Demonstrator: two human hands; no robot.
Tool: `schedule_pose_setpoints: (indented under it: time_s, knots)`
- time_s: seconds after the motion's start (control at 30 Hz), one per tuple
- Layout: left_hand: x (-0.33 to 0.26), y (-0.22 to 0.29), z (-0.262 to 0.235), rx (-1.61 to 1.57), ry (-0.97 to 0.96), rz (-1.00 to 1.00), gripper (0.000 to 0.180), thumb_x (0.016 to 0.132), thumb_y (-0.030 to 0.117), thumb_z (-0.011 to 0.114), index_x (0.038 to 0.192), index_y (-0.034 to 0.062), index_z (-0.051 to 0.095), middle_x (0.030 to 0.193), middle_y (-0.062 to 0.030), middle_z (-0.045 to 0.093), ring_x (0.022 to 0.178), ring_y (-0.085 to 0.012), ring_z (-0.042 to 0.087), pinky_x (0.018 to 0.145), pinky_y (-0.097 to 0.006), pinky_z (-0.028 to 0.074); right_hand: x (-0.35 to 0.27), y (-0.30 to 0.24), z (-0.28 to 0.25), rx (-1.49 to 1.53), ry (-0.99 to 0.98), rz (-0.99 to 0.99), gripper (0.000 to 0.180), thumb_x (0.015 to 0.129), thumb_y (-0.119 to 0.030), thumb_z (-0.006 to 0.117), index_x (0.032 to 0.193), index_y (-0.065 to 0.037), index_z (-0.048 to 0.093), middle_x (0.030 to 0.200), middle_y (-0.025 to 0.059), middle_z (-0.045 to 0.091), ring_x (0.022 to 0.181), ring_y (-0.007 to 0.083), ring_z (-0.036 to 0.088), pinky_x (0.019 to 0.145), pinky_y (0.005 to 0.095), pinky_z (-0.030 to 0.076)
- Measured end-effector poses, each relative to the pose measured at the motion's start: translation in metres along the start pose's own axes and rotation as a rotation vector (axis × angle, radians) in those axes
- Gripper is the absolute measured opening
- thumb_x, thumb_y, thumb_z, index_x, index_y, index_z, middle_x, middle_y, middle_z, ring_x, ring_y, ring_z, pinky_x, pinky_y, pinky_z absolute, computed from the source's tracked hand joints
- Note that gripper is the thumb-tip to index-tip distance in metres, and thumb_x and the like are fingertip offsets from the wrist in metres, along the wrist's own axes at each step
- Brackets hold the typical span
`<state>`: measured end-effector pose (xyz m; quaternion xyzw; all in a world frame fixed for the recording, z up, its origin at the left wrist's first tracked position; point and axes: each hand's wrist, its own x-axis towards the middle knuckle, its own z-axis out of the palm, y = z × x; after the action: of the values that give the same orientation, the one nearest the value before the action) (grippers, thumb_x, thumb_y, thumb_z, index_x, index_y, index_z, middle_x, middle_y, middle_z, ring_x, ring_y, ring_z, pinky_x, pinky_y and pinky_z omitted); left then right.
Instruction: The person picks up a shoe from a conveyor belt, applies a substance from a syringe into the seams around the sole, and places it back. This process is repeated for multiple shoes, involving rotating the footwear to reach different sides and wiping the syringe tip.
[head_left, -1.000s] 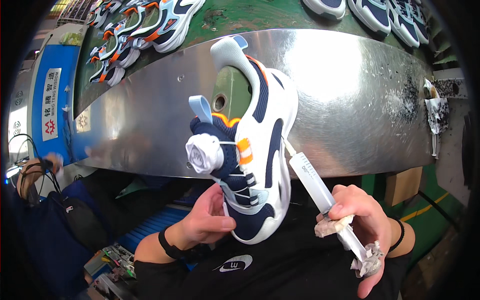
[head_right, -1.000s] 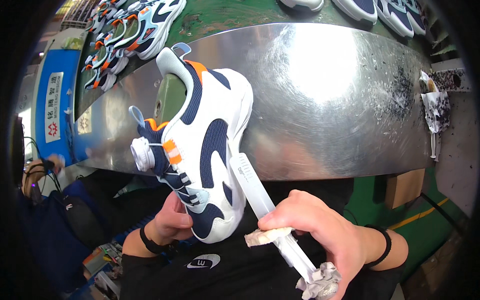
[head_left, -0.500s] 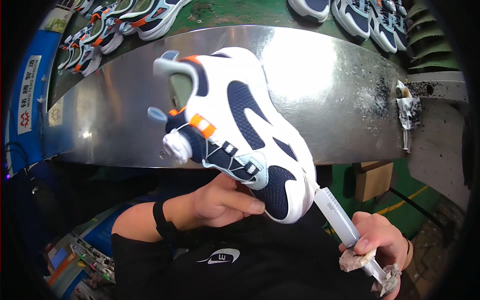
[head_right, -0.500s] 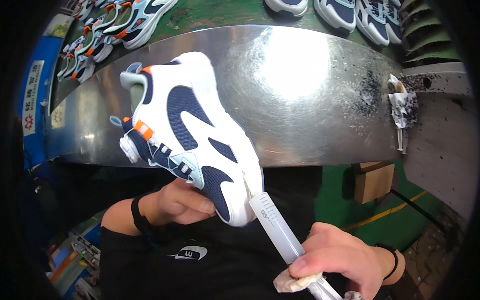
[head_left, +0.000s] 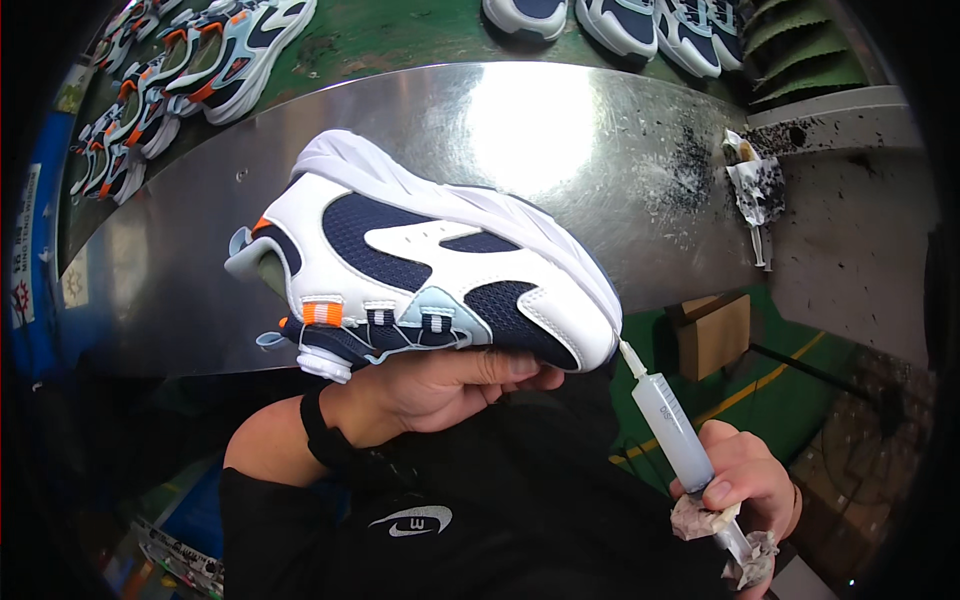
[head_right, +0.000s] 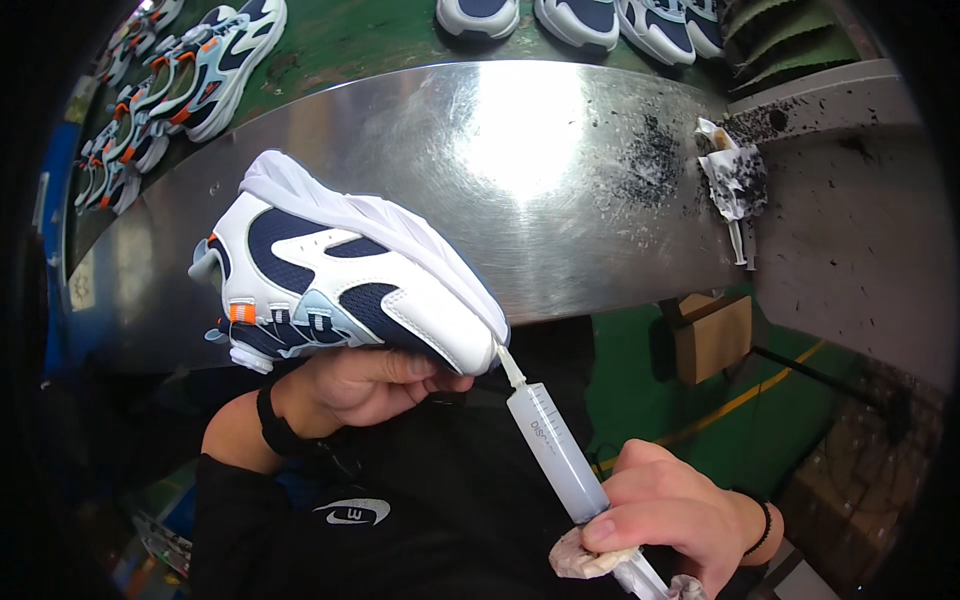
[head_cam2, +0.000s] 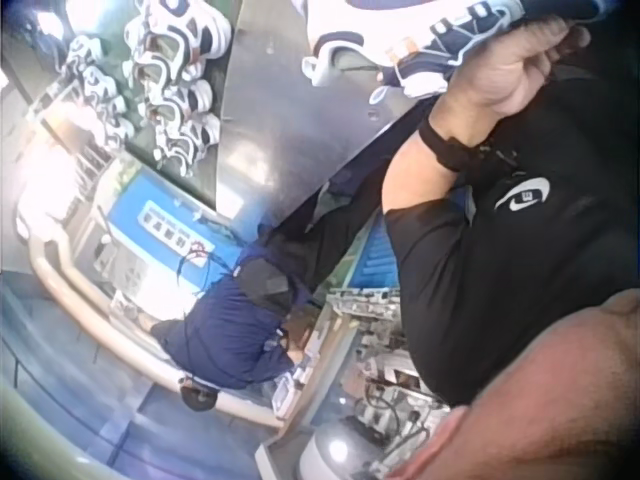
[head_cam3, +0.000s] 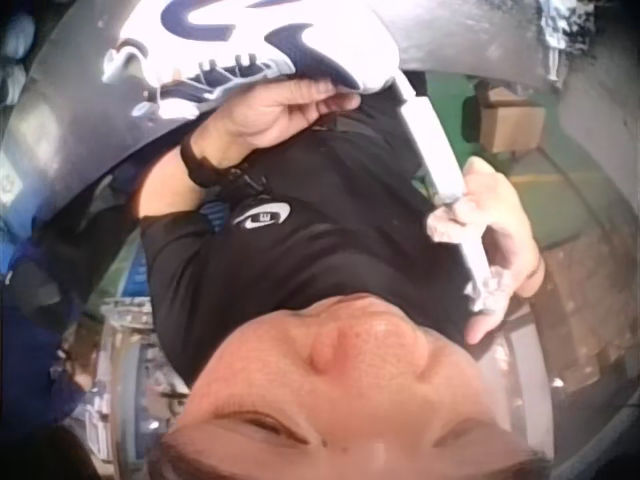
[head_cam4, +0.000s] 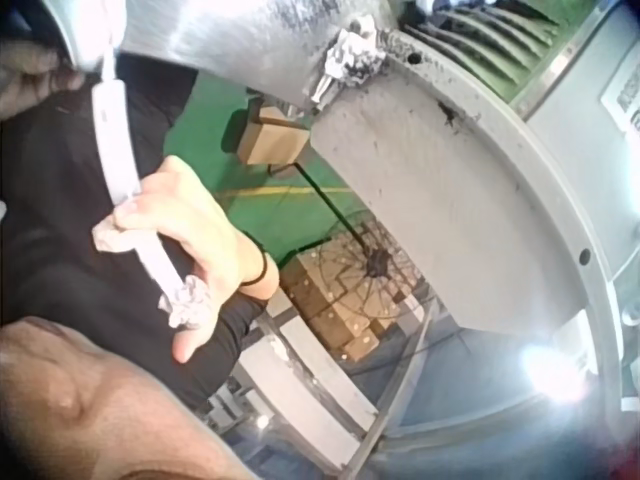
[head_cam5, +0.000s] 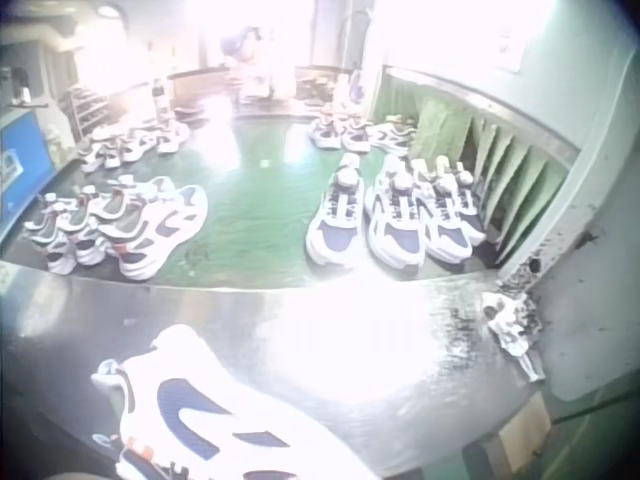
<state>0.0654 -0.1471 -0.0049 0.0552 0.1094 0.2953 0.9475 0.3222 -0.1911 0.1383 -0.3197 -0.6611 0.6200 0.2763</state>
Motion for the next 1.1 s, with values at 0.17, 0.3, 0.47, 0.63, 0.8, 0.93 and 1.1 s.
schedule_pose_setpoints:
  time_s: [0.17, 0.3, 0.47, 0.63, 0.8, 0.93, 1.1]
  knots:
    - [0.012, -0.001, 0.004, -0.036, 0.016, 0.037, 0.030, 0.087, 0.001, 0.058, 0.116, 0.0054, 0.057, 0.111, -0.0088, 0.062, 0.104, -0.0190, 0.059, 0.093, -0.032, 0.048, -0.004, 0.003, -0.001, -0.116, 0.000, -0.003, 0.081, 0.058, -0.059, 0.078, 0.117, -0.011, 0.050, 0.092, 0.0117, 0.061, 0.069, 0.0199, 0.054, 0.061, 0.0318, 0.031]
    - [0.019, -0.001, 0.008, -0.062, 0.007, 0.071, 0.028, 0.087, 0.000, 0.058, 0.115, 0.0060, 0.058, 0.110, -0.0079, 0.063, 0.103, -0.0180, 0.060, 0.093, -0.031, 0.048, -0.001, 0.011, 0.002, -0.266, -0.065, -0.026, 0.088, 0.054, -0.059, 0.079, 0.121, -0.012, 0.047, 0.085, 0.0080, 0.061, 0.058, 0.0187, 0.048, 0.060, 0.0308, 0.027]
    - [0.024, -0.001, 0.010, -0.070, 0.072, 0.088, 0.028, 0.087, 0.000, 0.059, 0.114, 0.0063, 0.058, 0.109, -0.0072, 0.063, 0.099, -0.0164, 0.061, 0.089, -0.029, 0.050, 0.001, 0.016, 0.016, -0.475, 0.004, -0.111, 0.086, 0.056, -0.057, 0.080, 0.119, -0.009, 0.047, 0.093, 0.0063, 0.055, 0.066, 0.0169, 0.043, 0.058, 0.0295, 0.028]
    - [0.030, -0.001, 0.011, -0.034, 0.073, 0.097, 0.037, 0.087, 0.006, 0.059, 0.122, 0.0014, 0.051, 0.118, -0.0159, 0.058, 0.112, -0.0234, 0.056, 0.083, -0.023, 0.054, 0.002, 0.023, 0.022, -0.700, -0.014, -0.132, 0.076, 0.061, -0.055, 0.076, 0.115, -0.007, 0.052, 0.094, 0.0070, 0.055, 0.067, 0.0172, 0.043, 0.057, 0.0292, 0.031]
    - [0.031, 0.001, 0.015, -0.060, 0.099, 0.068, 0.034, 0.085, 0.008, 0.064, 0.118, 0.0042, 0.055, 0.111, -0.0110, 0.062, 0.106, -0.0199, 0.059, 0.078, -0.022, 0.055, 0.002, 0.038, 0.029, -0.818, 0.051, -0.185, 0.056, 0.069, -0.045, 0.071, 0.109, -0.008, 0.061, 0.085, 0.0059, 0.057, 0.058, 0.0155, 0.038, 0.052, 0.0274, 0.030]
    - [0.031, 0.001, 0.015, -0.004, 0.083, 0.099, 0.041, 0.087, 0.013, 0.062, 0.124, 0.0018, 0.050, 0.119, -0.0153, 0.058, 0.115, -0.0281, 0.054, 0.078, -0.024, 0.057, 0.000, 0.047, 0.032, -0.892, 0.044, -0.203, 0.053, 0.069, -0.045, 0.070, 0.109, -0.011, 0.061, 0.087, 0.0071, 0.055, 0.059, 0.0159, 0.037, 0.052, 0.0283, 0.030]
    - [0.032, 0.001, 0.015, -0.003, 0.059, 0.118, 0.039, 0.087, 0.014, 0.061, 0.123, 0.0020, 0.051, 0.120, -0.0148, 0.058, 0.115, -0.0286, 0.054, 0.078, -0.024, 0.057, -0.001, 0.056, 0.034, -0.948, 0.056, -0.231, 0.051, 0.070, -0.044, 0.069, 0.109, -0.011, 0.061, 0.088, 0.0075, 0.055, 0.062, 0.0169, 0.037, 0.053, 0.0288, 0.030]
